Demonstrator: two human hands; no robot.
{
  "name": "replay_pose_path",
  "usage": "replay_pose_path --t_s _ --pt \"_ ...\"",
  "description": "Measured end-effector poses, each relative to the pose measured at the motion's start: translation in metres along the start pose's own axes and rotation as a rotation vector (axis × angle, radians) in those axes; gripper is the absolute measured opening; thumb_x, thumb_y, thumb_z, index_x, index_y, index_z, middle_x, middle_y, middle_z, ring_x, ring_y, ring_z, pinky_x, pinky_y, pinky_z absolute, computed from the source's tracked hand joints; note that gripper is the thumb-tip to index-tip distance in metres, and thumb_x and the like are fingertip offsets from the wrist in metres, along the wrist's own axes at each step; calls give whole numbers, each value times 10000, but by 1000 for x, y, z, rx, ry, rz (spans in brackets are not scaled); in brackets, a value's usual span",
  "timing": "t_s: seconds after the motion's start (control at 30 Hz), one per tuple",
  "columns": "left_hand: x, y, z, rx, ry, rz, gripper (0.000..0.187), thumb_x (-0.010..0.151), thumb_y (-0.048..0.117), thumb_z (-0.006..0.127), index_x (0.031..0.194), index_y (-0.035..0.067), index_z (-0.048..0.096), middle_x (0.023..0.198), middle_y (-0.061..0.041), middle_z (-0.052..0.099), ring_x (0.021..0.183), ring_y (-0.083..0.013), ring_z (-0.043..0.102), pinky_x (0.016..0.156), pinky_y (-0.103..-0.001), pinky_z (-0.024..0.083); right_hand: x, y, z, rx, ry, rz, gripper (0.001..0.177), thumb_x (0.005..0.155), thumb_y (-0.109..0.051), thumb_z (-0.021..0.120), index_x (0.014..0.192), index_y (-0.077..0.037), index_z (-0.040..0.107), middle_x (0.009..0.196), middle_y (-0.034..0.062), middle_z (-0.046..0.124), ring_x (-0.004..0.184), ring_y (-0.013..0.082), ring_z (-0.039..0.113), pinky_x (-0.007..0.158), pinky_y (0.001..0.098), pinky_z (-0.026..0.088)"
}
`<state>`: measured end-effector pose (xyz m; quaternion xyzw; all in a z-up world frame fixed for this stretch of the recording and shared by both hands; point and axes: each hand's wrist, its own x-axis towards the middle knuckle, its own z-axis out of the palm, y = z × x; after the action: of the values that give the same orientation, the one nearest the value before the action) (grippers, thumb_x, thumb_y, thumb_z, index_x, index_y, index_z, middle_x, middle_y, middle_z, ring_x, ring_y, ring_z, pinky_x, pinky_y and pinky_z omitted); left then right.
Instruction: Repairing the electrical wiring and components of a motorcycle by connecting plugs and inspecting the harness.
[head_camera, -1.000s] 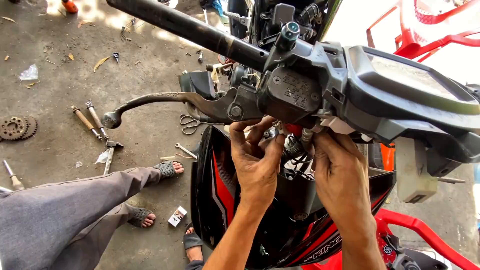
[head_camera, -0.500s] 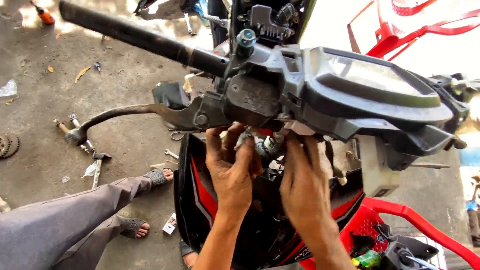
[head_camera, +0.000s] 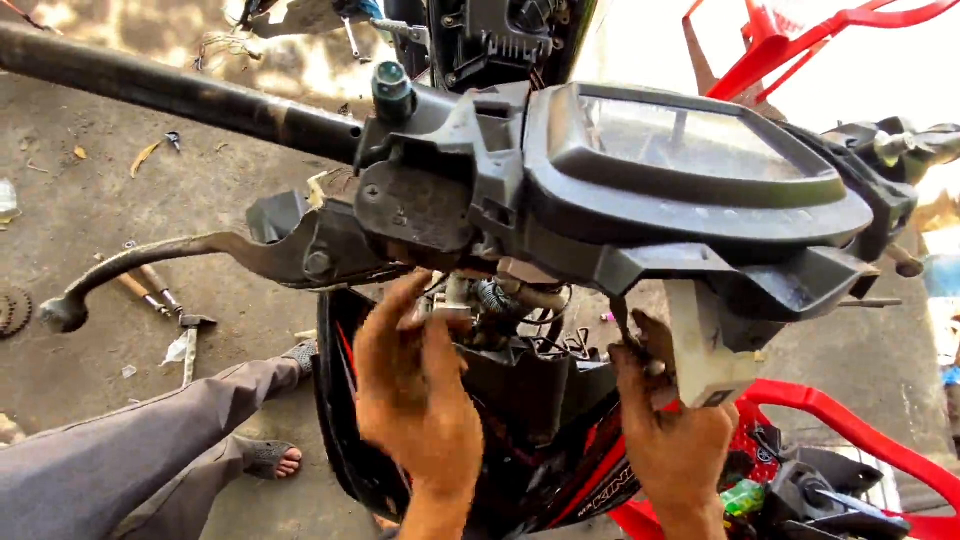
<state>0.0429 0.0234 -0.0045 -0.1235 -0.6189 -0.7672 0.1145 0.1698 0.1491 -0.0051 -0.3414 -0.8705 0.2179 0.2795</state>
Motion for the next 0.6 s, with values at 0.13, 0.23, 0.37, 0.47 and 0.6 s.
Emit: replay_pose_path --t_s 0.13,0.23,0.37,0.47,0.6 --pt "-10 16 7 278 -350 372 170 956 17 596 1080 -62 682 957 -177 756 747 -287 750 700 -350 619 -7 -9 -7 -108 -76 -35 373 935 -279 740 1299 -204 710 881 -63 772 540 40 546 580 258 452" --pt "-6 9 28 708 -706 352 631 845 75 674 1442 252 572 852 -3 633 697 -229 667 489 -368 468 -4 -16 -13 24 -177 -79 389 953 -121 660 1340 -82 675 1053 47 747 654 122 658 612 290 514" --pt "-1 4 32 794 -748 414 525 806 103 749 1305 223 642 904 -40 651 692 -245 692 388 -385 462 17 -12 -25 43 -372 10 365 995 -207 550 1329 -120 670 977 -54 776 429 43 609 388 220 464" --pt "-4 1 33 830 -668 471 601 844 -24 772 1369 243 653 765 9 608 617 -145 616 384 -284 409 42 -17 -23 16 -183 -130 365 1024 -97 543 1371 -42 641 1067 101 795 951 240 785 827 370 603" --pt "-11 -3 36 638 -561 275 328 972 251 760 1293 235 692 902 32 760 659 -132 684 478 -303 439 46 29 -13 -139 -265 -370 296 943 -97 668 1222 1 678 847 106 664 694 278 603 621 429 447"
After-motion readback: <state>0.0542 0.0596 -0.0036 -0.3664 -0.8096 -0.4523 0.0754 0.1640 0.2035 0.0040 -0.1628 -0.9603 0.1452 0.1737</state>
